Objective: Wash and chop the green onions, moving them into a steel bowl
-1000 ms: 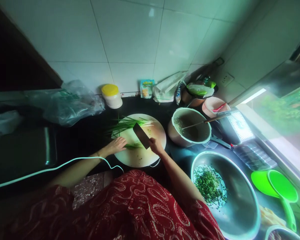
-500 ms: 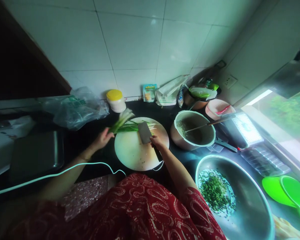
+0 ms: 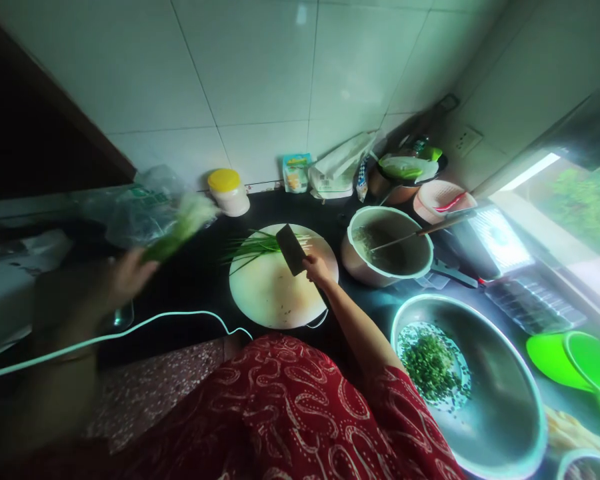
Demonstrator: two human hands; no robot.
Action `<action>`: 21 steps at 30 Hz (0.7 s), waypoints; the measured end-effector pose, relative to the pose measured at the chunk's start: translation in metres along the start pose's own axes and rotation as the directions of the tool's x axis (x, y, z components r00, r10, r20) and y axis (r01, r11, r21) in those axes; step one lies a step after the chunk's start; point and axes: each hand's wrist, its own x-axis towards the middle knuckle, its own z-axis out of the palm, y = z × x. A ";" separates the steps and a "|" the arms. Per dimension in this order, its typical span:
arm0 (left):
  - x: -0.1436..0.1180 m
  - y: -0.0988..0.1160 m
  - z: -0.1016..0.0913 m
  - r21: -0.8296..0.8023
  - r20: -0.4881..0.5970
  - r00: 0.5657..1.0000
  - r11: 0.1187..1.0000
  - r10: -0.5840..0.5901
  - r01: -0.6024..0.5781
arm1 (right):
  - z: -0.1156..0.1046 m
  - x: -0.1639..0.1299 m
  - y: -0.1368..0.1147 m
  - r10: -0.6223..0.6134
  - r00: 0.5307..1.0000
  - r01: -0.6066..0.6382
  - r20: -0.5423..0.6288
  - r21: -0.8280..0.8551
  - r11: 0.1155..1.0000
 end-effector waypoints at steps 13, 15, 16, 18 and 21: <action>-0.018 0.168 0.195 0.054 0.225 0.881 0.897 0.417 -0.439 | -0.048 -0.114 0.049 -0.206 0.971 0.064 -0.122 -0.695 0.716; -0.014 0.186 0.200 0.008 0.194 0.858 0.874 0.476 -0.486 | -0.037 -0.120 0.050 -0.135 0.985 0.003 -0.111 -0.763 0.647; -0.011 0.197 0.204 -0.015 0.190 0.845 0.862 0.499 -0.506 | -0.033 -0.122 0.049 -0.105 0.988 -0.024 -0.112 -0.786 0.618; -0.004 0.218 0.213 -0.051 0.202 0.837 0.858 0.509 -0.510 | -0.027 -0.123 0.046 -0.066 0.991 -0.058 -0.116 -0.821 0.568; 0.006 0.237 0.227 -0.114 0.211 0.838 0.864 0.503 -0.490 | -0.020 -0.121 0.040 -0.046 0.993 -0.069 -0.107 -0.859 0.508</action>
